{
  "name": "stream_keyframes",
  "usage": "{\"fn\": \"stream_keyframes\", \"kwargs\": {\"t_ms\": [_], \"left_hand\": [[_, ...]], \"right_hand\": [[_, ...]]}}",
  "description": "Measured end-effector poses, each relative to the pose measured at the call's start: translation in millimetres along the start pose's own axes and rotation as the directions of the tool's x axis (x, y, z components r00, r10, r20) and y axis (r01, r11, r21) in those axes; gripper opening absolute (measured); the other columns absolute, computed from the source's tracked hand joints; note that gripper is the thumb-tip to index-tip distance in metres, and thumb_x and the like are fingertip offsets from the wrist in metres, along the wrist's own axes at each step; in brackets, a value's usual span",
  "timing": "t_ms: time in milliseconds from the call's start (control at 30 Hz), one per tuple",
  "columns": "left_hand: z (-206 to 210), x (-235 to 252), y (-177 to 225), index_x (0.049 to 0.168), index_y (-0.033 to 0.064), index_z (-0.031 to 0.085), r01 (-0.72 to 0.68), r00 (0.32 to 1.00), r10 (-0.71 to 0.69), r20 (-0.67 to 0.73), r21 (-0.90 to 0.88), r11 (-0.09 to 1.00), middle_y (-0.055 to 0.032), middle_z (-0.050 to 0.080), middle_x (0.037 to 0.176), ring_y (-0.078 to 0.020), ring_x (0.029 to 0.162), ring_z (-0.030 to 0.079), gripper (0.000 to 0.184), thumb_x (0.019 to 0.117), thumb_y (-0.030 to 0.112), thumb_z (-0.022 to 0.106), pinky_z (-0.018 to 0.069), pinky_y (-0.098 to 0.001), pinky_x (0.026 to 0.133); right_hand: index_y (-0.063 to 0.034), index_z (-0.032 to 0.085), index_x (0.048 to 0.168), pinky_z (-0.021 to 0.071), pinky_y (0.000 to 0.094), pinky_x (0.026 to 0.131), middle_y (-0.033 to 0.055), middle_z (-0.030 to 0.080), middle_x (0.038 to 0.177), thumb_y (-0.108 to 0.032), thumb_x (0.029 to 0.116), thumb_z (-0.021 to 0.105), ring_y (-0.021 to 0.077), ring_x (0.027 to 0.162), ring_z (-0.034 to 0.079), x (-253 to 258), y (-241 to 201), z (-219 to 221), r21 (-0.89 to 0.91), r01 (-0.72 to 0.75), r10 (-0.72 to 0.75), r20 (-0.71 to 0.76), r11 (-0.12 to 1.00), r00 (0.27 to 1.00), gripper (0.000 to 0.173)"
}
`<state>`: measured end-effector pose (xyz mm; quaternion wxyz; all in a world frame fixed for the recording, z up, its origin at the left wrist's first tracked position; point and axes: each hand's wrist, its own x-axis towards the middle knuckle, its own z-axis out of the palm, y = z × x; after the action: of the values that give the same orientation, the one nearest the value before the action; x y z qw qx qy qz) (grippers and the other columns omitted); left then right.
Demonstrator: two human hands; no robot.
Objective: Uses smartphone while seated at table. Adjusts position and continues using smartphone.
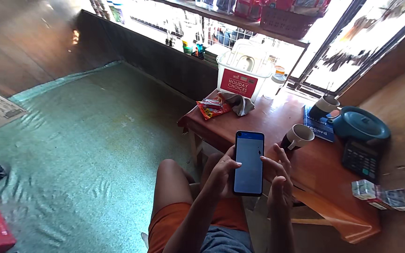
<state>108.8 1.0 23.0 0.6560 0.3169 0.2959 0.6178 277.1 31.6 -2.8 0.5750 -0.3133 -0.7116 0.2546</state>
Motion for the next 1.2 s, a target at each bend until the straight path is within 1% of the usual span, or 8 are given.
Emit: {"fn": "stream_keyframes", "kwargs": {"t_ms": [200,400,567,667,833,1000,1100,1200], "left_hand": [[0.8,1.1,-0.4,0.148,0.0083,0.040,-0.002,1.000,0.002,0.007,-0.005,1.000,-0.0113,0.065,0.119,-0.0160,0.103,0.068,0.053,0.0948,0.010,0.037,0.0569,-0.0336,0.091],[-1.0,2.0,-3.1,0.148,0.0080,0.041,-0.001,1.000,0.001,-0.004,0.012,1.000,-0.0124,0.064,0.121,-0.0176,0.105,0.067,0.055,0.0932,0.012,0.039,0.0563,-0.0358,0.092],[-1.5,1.6,-3.8,0.148,0.0070,0.040,-0.006,1.000,0.006,0.007,-0.010,1.000,-0.0126,0.065,0.121,-0.0172,0.105,0.068,0.055,0.0928,0.011,0.039,0.0569,-0.0353,0.092],[-1.9,0.7,-3.2,0.148,0.0071,0.039,-0.005,1.000,0.005,0.007,-0.005,1.000,-0.0131,0.064,0.121,-0.0179,0.106,0.067,0.056,0.0928,0.011,0.039,0.0567,-0.0358,0.092],[-2.9,0.0,-2.3,0.149,0.0077,0.038,-0.004,1.000,0.004,0.008,0.022,1.000,-0.0121,0.064,0.123,-0.0169,0.107,0.067,0.057,0.0923,0.012,0.040,0.0560,-0.0349,0.093],[-3.9,0.2,-1.3,0.150,0.0050,0.034,0.011,0.993,-0.023,0.118,0.104,0.994,-0.0115,0.061,0.127,-0.0151,0.109,0.065,0.061,0.0905,0.014,0.042,0.0549,-0.0335,0.095],[-1.1,0.0,-2.4,0.149,0.0041,0.034,0.029,0.985,-0.046,0.164,0.105,0.994,-0.0118,0.061,0.127,-0.0150,0.109,0.065,0.061,0.0900,0.013,0.042,0.0547,-0.0331,0.095],[2.2,-1.1,-1.7,0.151,0.0038,0.031,0.046,0.980,-0.065,0.190,0.103,0.994,-0.0106,0.060,0.128,-0.0132,0.110,0.065,0.061,0.0907,0.012,0.041,0.0546,-0.0313,0.095]], "right_hand": [[-0.0192,0.071,0.125,0.0169,0.0508,0.125,0.0127,0.044,0.156,-0.069,0.1018,0.028,0.0311,0.153,0.022,-0.2,-0.2,0.3,-0.011,-0.034,0.034,0.034,0.999,0.999,0.070],[-0.0182,0.070,0.127,0.0185,0.0509,0.124,0.0141,0.042,0.158,-0.070,0.1009,0.030,0.0326,0.153,0.022,-1.0,1.1,1.2,-0.011,-0.053,0.054,0.048,0.999,0.997,0.071],[-0.0174,0.068,0.130,0.0162,0.0522,0.125,0.0147,0.039,0.159,-0.071,0.1004,0.030,0.0326,0.154,0.019,-1.2,0.8,1.8,-0.006,-0.069,0.069,0.059,0.998,0.996,0.072],[-0.0192,0.068,0.131,0.0171,0.0529,0.124,0.0144,0.038,0.160,-0.072,0.0999,0.030,0.0330,0.154,0.019,-1.7,2.7,2.7,-0.005,-0.068,0.068,0.068,0.998,0.995,0.072],[-0.0177,0.068,0.131,0.0181,0.0526,0.124,0.0166,0.034,0.161,-0.072,0.1001,0.030,0.0335,0.154,0.018,-2.1,3.1,4.1,-0.019,-0.070,0.072,0.076,0.997,0.995,0.073],[-0.0195,0.063,0.137,0.0163,0.0518,0.124,0.0165,0.025,0.165,-0.072,0.0996,0.032,0.0302,0.154,0.015,-1.6,-0.8,4.5,-0.010,-0.084,0.085,0.059,0.996,0.995,0.072],[-0.0196,0.063,0.138,0.0147,0.0527,0.125,0.0168,0.022,0.166,-0.072,0.0995,0.033,0.0316,0.155,0.012,-2.3,-0.5,4.7,-0.008,-0.106,0.106,0.056,0.994,0.993,0.072],[-0.0194,0.064,0.137,0.0147,0.0528,0.124,0.0201,0.021,0.165,-0.071,0.1003,0.031,0.0340,0.155,0.010,-2.9,-0.7,5.3,-0.065,-0.121,0.124,0.046,0.991,0.991,0.071]]}}
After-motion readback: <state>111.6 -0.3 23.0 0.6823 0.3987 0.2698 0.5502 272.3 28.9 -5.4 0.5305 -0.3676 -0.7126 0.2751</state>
